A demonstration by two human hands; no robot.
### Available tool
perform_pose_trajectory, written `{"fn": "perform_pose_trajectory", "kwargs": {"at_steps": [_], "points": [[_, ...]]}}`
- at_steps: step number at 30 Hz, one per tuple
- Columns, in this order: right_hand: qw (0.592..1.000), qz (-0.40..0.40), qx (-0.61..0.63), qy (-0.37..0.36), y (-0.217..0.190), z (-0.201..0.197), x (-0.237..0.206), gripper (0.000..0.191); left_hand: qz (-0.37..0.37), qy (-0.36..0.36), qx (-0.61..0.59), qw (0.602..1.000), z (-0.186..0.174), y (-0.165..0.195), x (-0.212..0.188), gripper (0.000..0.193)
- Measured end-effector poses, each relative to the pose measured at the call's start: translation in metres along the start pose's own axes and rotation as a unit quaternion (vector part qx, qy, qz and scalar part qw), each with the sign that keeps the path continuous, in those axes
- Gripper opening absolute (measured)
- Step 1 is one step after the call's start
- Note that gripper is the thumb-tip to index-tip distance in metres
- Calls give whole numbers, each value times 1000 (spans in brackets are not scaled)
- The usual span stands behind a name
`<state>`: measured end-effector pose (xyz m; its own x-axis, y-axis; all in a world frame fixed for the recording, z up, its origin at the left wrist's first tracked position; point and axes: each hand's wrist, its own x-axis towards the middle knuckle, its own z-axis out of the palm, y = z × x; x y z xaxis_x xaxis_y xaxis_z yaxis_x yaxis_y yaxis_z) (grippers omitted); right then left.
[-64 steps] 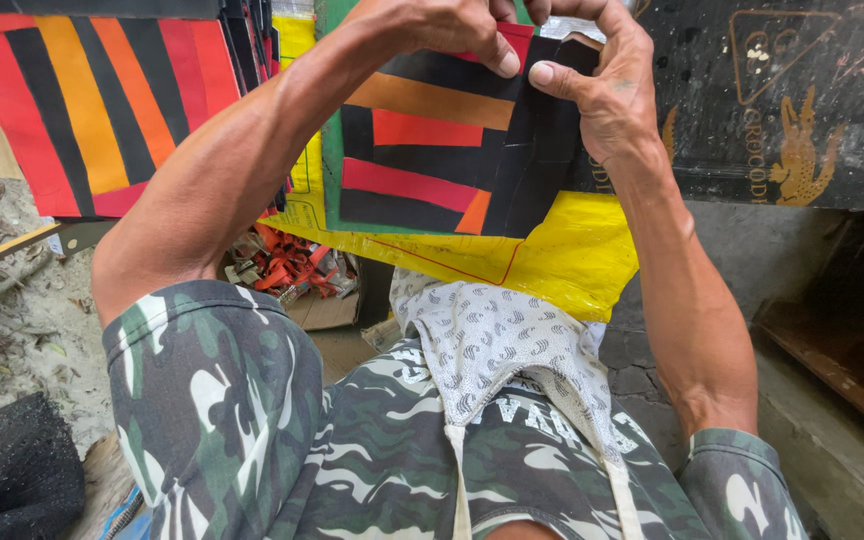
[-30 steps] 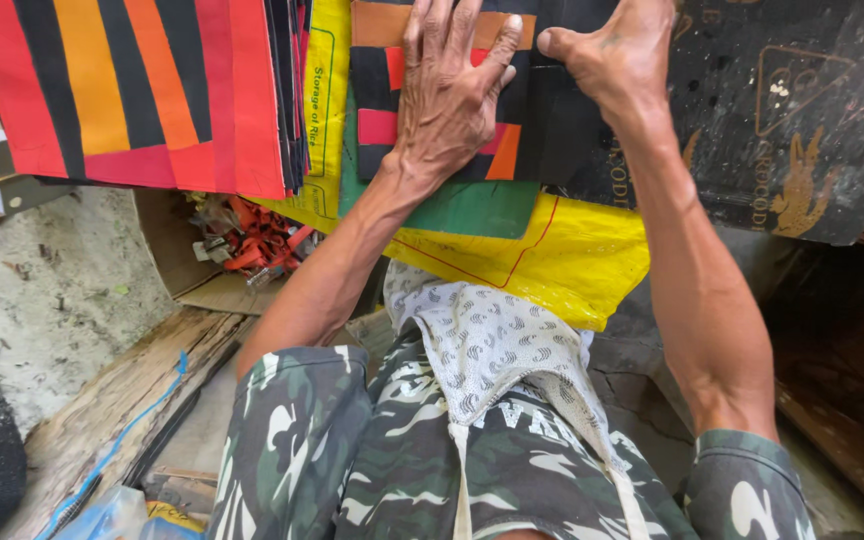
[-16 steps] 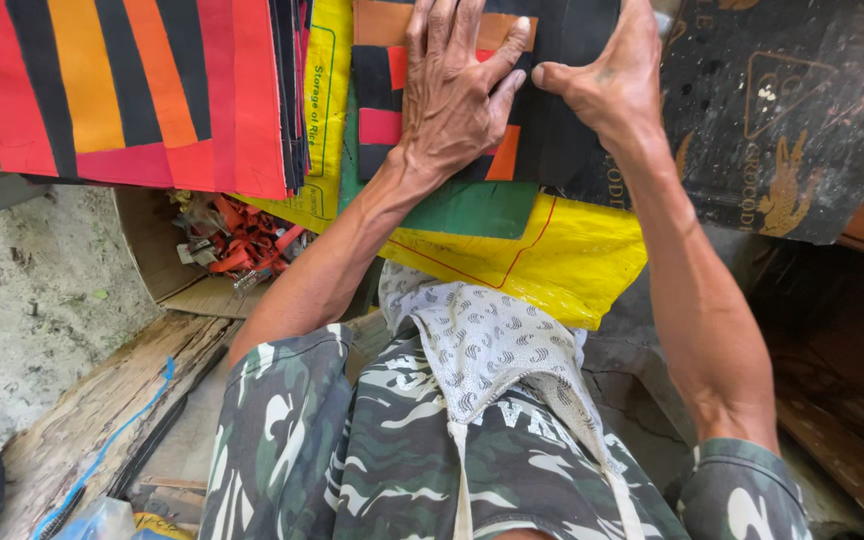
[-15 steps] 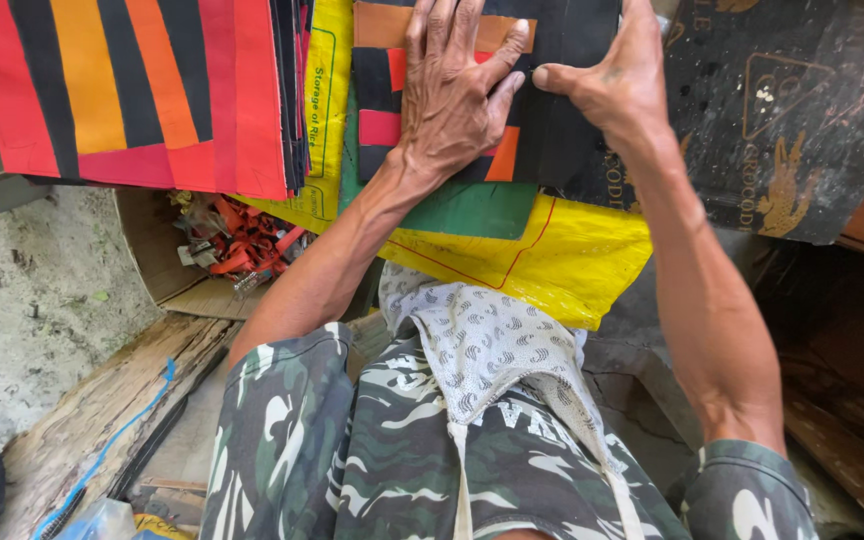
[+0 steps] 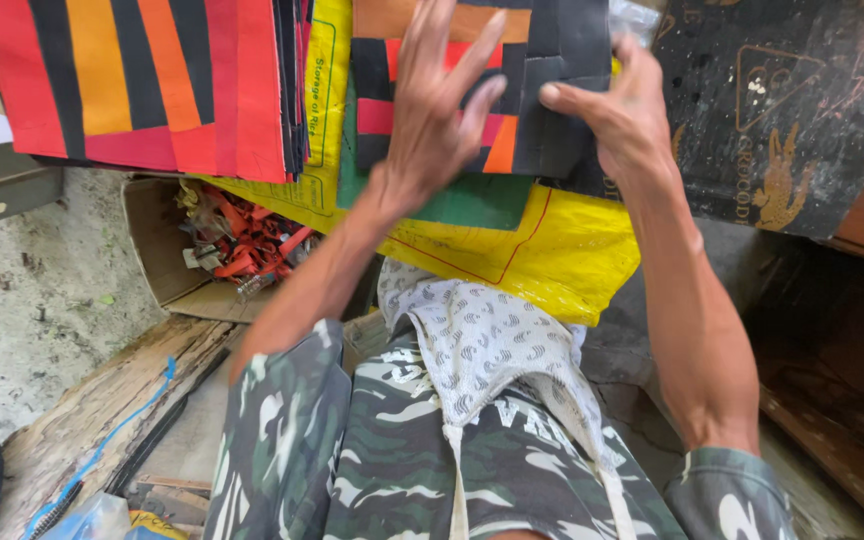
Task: The person aligns black rubber strips against patterned red, orange and black rubber sheets on the work table, presses the pieces together, and stacks the matched sheets with a pile of finished sheets. They work through the stack one sheet at a time by hand.
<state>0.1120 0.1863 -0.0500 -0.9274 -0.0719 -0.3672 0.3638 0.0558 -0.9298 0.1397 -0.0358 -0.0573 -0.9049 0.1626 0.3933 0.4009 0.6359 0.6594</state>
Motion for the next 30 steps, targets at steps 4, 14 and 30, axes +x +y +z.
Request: {"fn": "perform_pose_trajectory", "kwargs": {"at_steps": [4, 14, 30], "points": [[955, 155, 254, 1, 11, -3, -46, 60, -319, -49, -290, 901, -49, 73, -89, 12], [977, 67, 200, 23, 28, 25, -92, 58, -470, 246, -577, 621, 36, 80, -98, 35], [954, 74, 289, 37, 26, 29, -111, 51, -482, 140, -534, 680, 20, 80, -110, 18]]}}
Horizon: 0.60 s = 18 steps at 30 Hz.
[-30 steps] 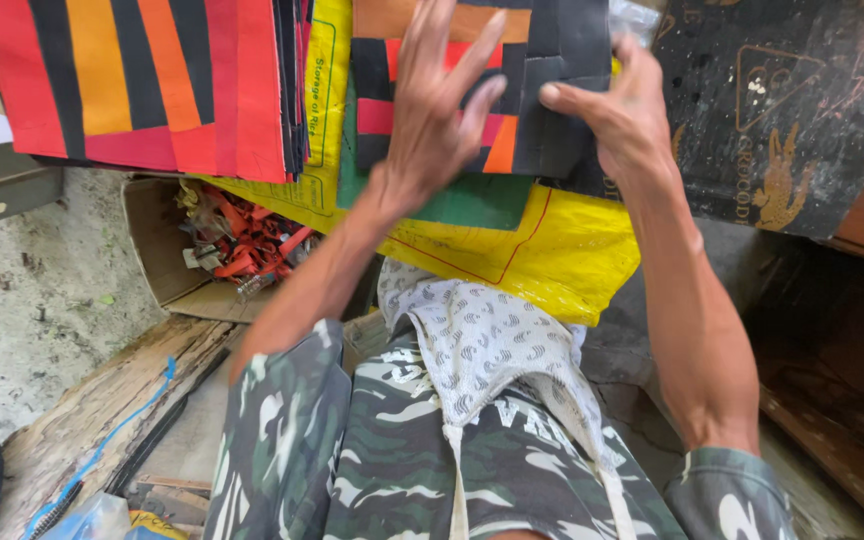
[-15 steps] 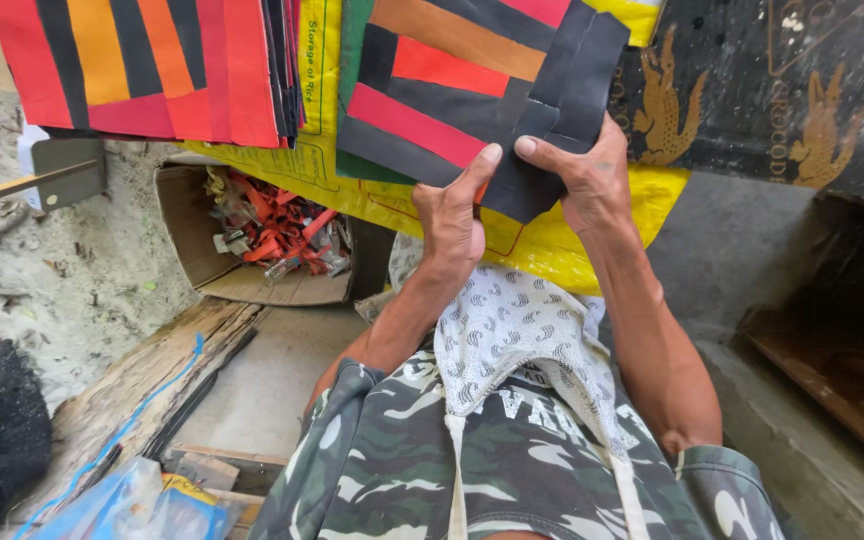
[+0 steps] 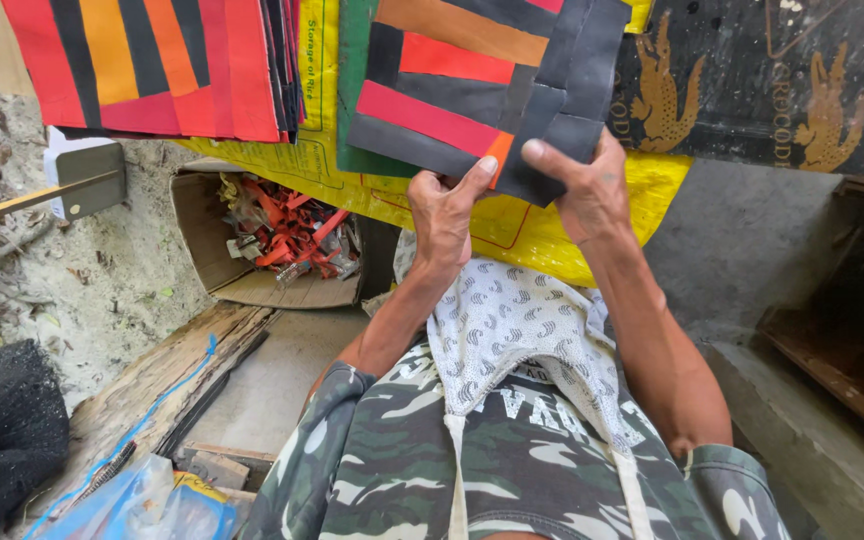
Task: The person aligns black rubber strips against patterned red, orange and black rubber sheets on the work table, presses the pieces together, and stacks the matched sheets with a pile of finished sheets. They work through the stack one sheet at a time by hand.
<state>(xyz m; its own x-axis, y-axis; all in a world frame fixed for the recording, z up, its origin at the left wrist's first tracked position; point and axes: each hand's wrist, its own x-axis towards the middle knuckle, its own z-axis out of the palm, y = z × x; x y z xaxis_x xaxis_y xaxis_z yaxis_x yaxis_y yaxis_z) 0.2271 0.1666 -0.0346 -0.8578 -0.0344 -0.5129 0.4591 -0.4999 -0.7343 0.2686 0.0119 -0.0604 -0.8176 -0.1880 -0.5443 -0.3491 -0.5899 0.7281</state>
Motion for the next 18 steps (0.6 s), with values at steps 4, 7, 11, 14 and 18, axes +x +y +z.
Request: {"fn": "perform_pose_trajectory", "kwargs": {"at_steps": [4, 7, 11, 14, 18], "points": [[999, -20, -24, 12, 14, 3, -8, 48, 59, -7, 84, 995, 3, -6, -2, 14], [997, -53, -52, 9, 17, 5, -8, 44, 82, 4, 95, 992, 6, -12, -1, 14], [997, -58, -57, -2, 9, 3, -4, 43, 28, -29, 74, 996, 0, -8, -2, 15], [999, -26, -46, -3, 5, -2, -2, 46, 18, -66, 93, 993, -9, -7, -5, 25], [995, -42, -91, -12, 17, -6, -3, 49, 65, -51, 145, 986, -11, -25, -3, 29]]}}
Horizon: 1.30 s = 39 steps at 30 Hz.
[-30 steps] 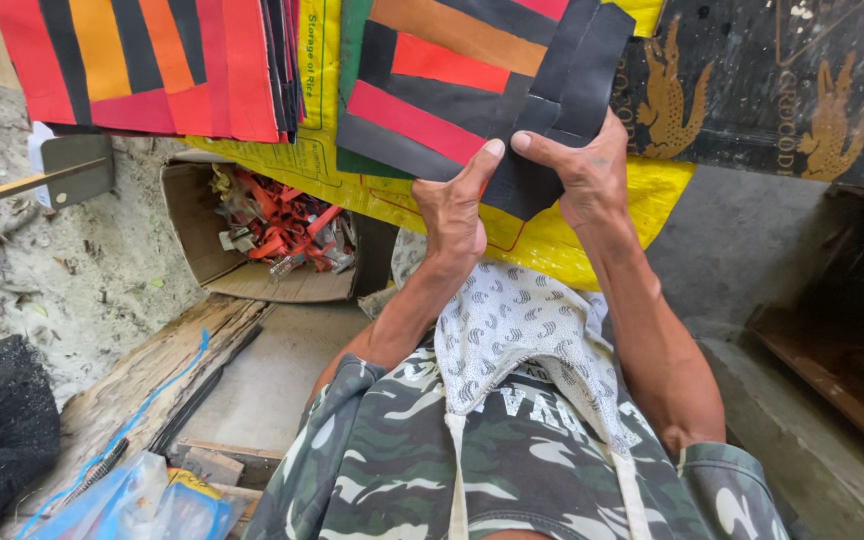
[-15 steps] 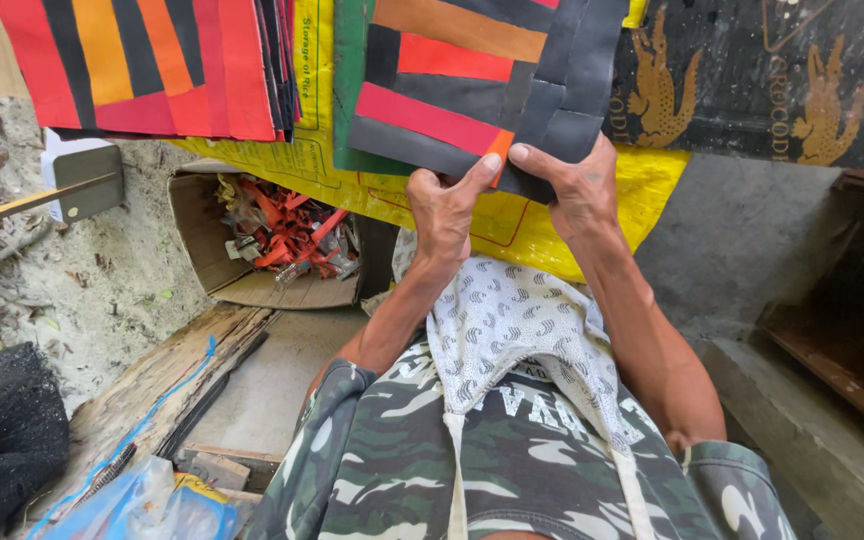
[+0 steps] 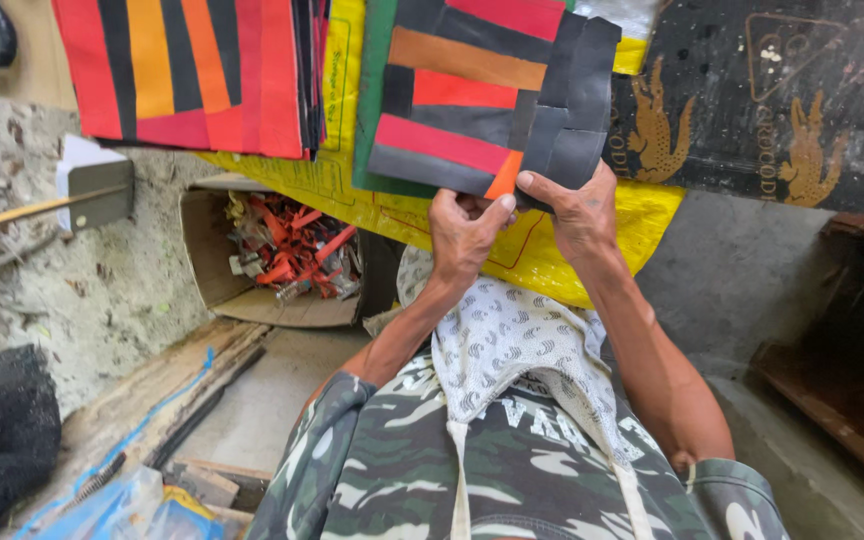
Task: The person aligns black rubber strips against patterned red, orange and black rubber sheets on the work table, presses the pieces together, and stacks the matched sheets with a pile of finished sheets. They work through the stack one sheet at a time by hand.
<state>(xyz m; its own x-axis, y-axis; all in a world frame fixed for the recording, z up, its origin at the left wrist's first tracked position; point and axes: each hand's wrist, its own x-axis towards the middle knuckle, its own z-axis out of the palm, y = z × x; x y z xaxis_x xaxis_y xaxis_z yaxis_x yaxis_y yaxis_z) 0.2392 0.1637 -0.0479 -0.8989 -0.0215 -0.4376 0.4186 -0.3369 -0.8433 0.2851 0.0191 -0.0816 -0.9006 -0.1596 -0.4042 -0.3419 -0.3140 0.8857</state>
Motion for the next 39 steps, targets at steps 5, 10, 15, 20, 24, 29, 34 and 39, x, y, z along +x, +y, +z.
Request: {"fn": "perform_pose_trajectory", "kwargs": {"at_steps": [5, 10, 15, 20, 24, 29, 34, 39], "points": [[996, -49, -49, 50, 11, 7, 3, 55, 60, 40, -6, 997, 14, -19, 5, 32], [969, -138, -204, -6, -49, -2, -4, 53, -65, -42, -234, 969, -34, 11, 19, 39], [969, -71, -192, -137, -156, 11, -2, 54, -100, -204, -415, 881, -73, 74, 52, 45], [945, -167, -88, -268, -203, 61, 27, 49, 129, -136, -242, 952, -102, 145, 56, 43], [945, -253, -118, -172, -163, 75, 60, 56, 233, 52, -218, 946, -149, 173, 49, 29], [935, -195, -290, -61, -53, 32, 81, 51, 187, 203, -224, 935, -175, 140, 67, 22], [945, -199, -258, -37, 4, -12, 75, 39, 216, 207, -182, 937, -186, 105, 79, 21], [963, -167, -211, -30, -19, -20, 65, 42, 148, 112, -207, 961, -192, 166, 37, 28]]}}
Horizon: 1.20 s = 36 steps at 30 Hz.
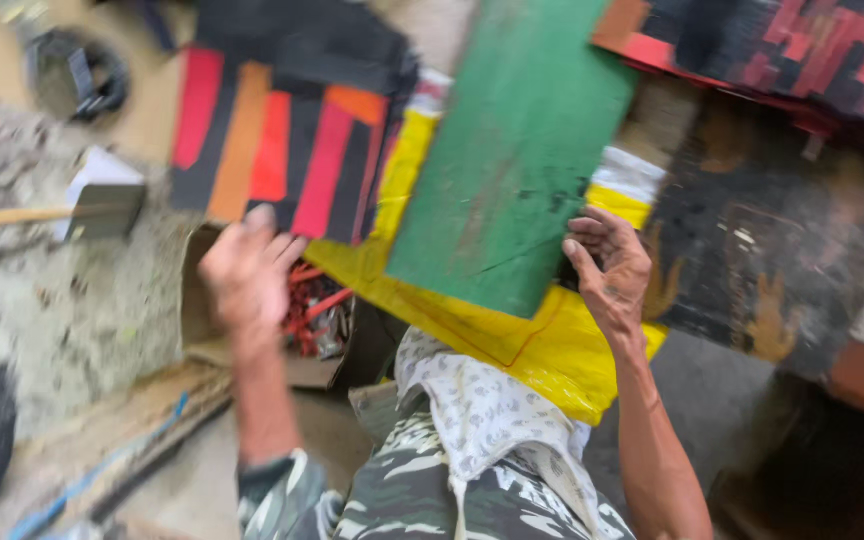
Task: The person aligns black rubber strips against patterned red, orange and black rubber sheets on the work table, presses the pieces together, and stacks the matched sheets with a pile of finished sheets. They work through the stack one sheet at a time by hand.
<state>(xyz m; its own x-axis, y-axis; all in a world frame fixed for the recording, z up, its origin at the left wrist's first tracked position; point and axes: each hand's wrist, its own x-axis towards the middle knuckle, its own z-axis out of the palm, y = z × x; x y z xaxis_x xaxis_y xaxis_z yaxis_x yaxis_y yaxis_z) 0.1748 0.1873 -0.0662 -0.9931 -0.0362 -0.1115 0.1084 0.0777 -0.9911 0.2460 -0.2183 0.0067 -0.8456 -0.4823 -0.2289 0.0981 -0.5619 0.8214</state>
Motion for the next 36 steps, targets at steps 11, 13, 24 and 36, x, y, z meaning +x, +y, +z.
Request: {"fn": "perform_pose_trajectory", "kwargs": {"at_steps": [11, 13, 24, 36], "points": [[887, -264, -349, 149, -50, -105, 169, 26, 292, -414, 419, 753, 244, -160, 50, 48], [874, -293, -370, 118, -45, -112, 203, 30, 362, -479, 458, 656, 301, -219, 89, 67], [918, -234, -317, 37, -20, -145, 217, 45, 370, -591, 525, 489, 349, -279, 168, 68], [912, -202, -357, 31, -36, -133, 221, 61, 246, -545, 421, 682, 379, -242, 195, 17]]}}
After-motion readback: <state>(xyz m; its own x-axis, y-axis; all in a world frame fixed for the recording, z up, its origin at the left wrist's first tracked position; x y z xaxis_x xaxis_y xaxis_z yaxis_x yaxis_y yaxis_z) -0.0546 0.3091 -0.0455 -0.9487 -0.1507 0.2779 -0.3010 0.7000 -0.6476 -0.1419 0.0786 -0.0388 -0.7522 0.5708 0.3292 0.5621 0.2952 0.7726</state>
